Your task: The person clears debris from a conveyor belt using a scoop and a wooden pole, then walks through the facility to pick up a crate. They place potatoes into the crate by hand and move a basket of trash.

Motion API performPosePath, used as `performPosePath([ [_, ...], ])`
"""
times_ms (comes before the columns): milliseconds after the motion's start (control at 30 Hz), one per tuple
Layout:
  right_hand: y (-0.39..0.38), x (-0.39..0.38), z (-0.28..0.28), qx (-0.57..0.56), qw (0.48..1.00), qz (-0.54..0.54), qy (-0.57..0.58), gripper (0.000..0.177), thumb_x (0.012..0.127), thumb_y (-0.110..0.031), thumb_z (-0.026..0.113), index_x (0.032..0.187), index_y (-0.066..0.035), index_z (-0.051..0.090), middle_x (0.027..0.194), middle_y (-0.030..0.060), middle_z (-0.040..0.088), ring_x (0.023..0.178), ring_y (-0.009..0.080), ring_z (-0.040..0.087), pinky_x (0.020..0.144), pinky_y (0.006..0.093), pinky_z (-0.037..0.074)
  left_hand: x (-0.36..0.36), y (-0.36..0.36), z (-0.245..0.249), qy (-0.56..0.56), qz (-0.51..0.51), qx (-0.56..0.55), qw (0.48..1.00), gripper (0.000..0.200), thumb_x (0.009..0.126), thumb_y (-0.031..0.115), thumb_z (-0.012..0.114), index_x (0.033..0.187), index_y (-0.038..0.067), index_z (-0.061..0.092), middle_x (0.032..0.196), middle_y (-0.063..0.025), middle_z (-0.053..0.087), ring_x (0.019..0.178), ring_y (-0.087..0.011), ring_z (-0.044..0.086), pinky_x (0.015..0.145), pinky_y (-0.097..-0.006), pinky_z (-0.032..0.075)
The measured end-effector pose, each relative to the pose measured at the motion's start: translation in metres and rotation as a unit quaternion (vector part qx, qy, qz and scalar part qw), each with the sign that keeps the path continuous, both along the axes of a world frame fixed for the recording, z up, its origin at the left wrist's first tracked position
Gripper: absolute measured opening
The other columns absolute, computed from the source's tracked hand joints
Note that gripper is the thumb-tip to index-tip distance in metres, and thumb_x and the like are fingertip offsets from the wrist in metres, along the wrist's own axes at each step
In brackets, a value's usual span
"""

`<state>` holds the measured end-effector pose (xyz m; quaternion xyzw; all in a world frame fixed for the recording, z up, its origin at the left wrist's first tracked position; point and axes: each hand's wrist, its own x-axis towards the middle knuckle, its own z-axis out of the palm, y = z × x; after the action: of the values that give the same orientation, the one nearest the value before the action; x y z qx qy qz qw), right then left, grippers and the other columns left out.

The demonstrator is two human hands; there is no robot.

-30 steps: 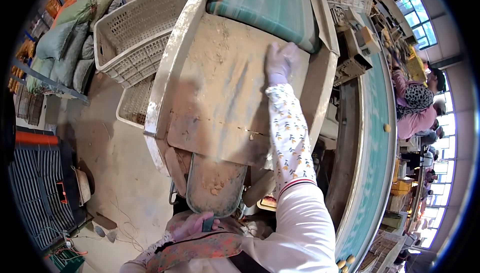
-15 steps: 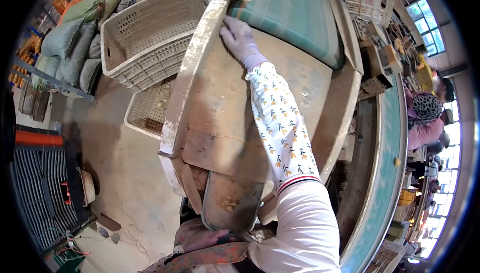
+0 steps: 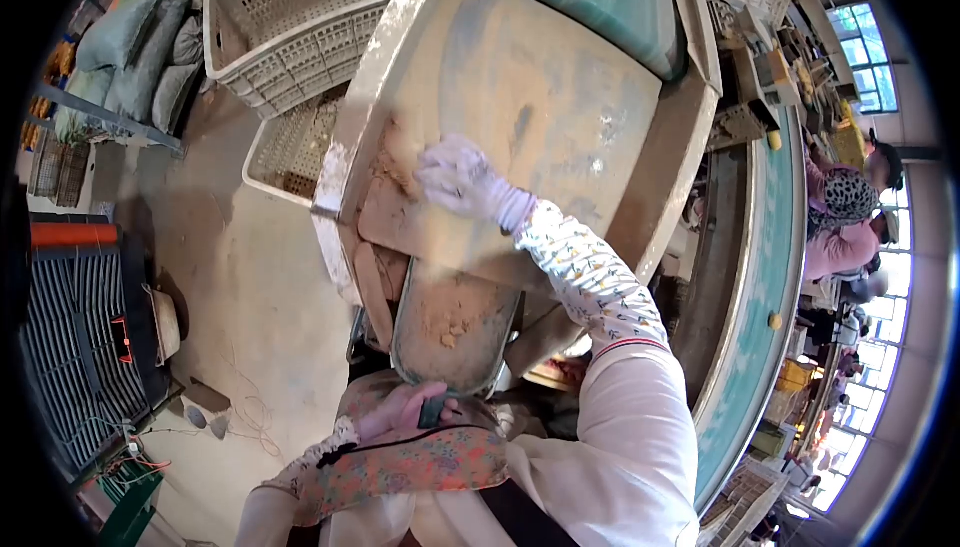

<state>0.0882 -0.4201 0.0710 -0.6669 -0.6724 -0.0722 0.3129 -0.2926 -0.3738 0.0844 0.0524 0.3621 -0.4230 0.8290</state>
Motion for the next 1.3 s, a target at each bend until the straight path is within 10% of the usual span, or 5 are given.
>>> performPosePath([
  [300, -0.079, -0.144, 0.027, -0.203, 0.961, 0.095, 0.160, 0.035, 0.087, -0.026, 0.061, 0.117, -0.010, 0.060, 0.125, 0.0108, 0.055, 0.126, 0.0288, 0.046, 0.108, 0.0493, 0.032, 0.002, 0.000, 0.006, -0.053, 0.021, 0.010, 0.998, 0.032, 0.095, 0.031, 0.056, 0.106, 0.000, 0.056, 0.096, -0.0099, 0.061, 0.079, -0.0199, 0.062, 0.079, -0.0359, 0.056],
  [633, -0.034, 0.028, 0.034, -0.137, 0.961, -0.235, -0.053, 0.060, 0.086, -0.020, 0.061, 0.140, -0.005, 0.040, 0.146, 0.0171, 0.040, 0.138, 0.0331, 0.032, 0.113, 0.0433, 0.027, 0.003, 0.001, 0.009, -0.030, 0.024, 0.049, 0.998, 0.029, 0.097, 0.026, 0.054, 0.102, -0.002, 0.058, 0.092, -0.0087, 0.063, 0.079, -0.0195, 0.064, 0.082, -0.0360, 0.057],
  [833, -0.045, -0.114, 0.063, -0.510, 0.850, 0.073, -0.107, 0.057, 0.090, -0.028, 0.054, 0.140, -0.003, 0.043, 0.145, 0.0185, 0.041, 0.140, 0.0294, 0.030, 0.117, 0.0423, 0.021, -0.003, -0.003, -0.006, -0.031, -0.001, -0.010, 0.999, 0.032, 0.095, 0.030, 0.057, 0.106, 0.000, 0.056, 0.096, -0.0094, 0.063, 0.080, -0.0189, 0.063, 0.077, -0.0373, 0.057],
  [1000, -0.028, -0.015, 0.033, -0.025, 0.995, -0.085, 0.033, 0.057, 0.088, -0.026, 0.061, 0.136, -0.001, 0.045, 0.137, 0.0194, 0.048, 0.129, 0.0334, 0.044, 0.109, 0.0481, 0.033, -0.008, -0.009, -0.019, -0.006, 0.027, -0.045, 0.999, 0.030, 0.095, 0.029, 0.058, 0.108, 0.001, 0.055, 0.096, -0.0094, 0.064, 0.079, -0.0199, 0.064, 0.076, -0.0377, 0.057],
  [1300, 0.134, 0.178, 0.037, 0.130, 0.917, -0.362, -0.108, 0.036, 0.085, -0.020, 0.056, 0.115, -0.001, 0.060, 0.121, 0.0195, 0.058, 0.113, 0.0364, 0.051, 0.103, 0.0443, 0.036, -0.003, -0.012, -0.009, -0.027, -0.003, 0.078, 0.997, 0.034, 0.096, 0.028, 0.057, 0.105, -0.004, 0.060, 0.093, -0.0097, 0.067, 0.078, -0.0173, 0.065, 0.070, -0.0313, 0.055],
])
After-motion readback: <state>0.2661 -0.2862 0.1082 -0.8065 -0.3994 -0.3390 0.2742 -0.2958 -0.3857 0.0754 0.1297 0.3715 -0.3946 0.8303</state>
